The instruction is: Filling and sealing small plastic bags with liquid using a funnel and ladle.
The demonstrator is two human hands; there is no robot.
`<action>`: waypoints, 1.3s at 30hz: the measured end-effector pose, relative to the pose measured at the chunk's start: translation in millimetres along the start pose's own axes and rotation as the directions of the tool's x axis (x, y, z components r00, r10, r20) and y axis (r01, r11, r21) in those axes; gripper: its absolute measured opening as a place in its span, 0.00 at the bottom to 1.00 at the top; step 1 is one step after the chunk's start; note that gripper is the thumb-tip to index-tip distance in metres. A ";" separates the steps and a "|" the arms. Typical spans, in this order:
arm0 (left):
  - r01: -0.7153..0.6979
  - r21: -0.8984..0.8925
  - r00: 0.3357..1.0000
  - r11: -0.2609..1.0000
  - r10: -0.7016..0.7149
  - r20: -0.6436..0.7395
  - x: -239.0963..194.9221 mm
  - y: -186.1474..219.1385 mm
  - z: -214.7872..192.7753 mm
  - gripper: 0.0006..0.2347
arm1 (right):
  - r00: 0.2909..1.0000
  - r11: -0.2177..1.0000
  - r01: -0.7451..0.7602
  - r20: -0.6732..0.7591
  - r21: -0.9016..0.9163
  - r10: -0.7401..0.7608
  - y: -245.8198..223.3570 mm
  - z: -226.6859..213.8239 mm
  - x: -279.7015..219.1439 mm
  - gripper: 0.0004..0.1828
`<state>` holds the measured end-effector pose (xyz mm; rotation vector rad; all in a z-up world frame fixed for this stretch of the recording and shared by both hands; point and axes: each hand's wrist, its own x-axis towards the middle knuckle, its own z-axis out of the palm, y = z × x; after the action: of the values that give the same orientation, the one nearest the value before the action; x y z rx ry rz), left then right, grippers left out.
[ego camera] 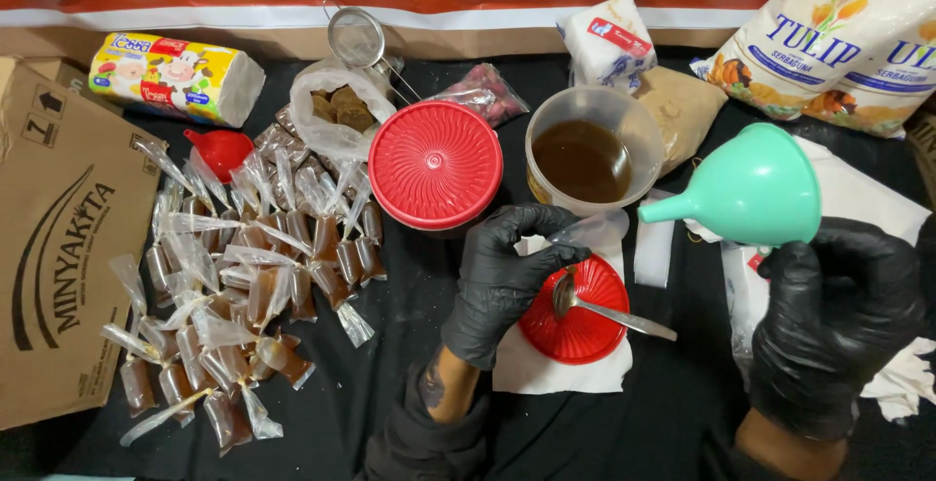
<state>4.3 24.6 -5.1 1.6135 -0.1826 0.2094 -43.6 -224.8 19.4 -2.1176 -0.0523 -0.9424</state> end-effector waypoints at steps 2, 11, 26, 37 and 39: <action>0.007 0.003 1.000 1.000 -0.007 0.001 0.2 -3.5 1.8 0.11 | 0.998 0.999 0.041 0.040 -0.036 -0.039 -10.9 2.4 3.3 0.04; 0.039 -0.049 0.996 0.998 -0.035 0.080 -1.6 -8.4 5.2 0.15 | 0.899 0.901 0.408 0.234 -0.146 -0.369 -37.4 10.3 15.4 0.06; -0.031 -0.020 0.997 0.999 0.032 0.076 -1.4 -13.6 15.1 0.12 | 0.866 0.920 0.392 0.340 -0.010 -0.365 -11.5 42.5 14.3 0.08; 0.017 -0.092 0.999 0.996 -0.013 0.050 -0.4 -12.1 21.9 0.18 | 0.967 0.980 0.171 0.170 0.104 -0.187 -9.7 46.9 2.4 0.04; 0.159 -0.184 0.984 0.970 -0.142 0.106 -1.7 -10.0 23.2 0.11 | 0.941 0.960 0.279 0.190 0.029 -0.280 -15.6 43.8 5.5 0.05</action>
<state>5.6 1.9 -16.3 1.4382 -0.1451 -0.0003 -18.3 -185.7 15.6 -2.2323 -0.4634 -0.8923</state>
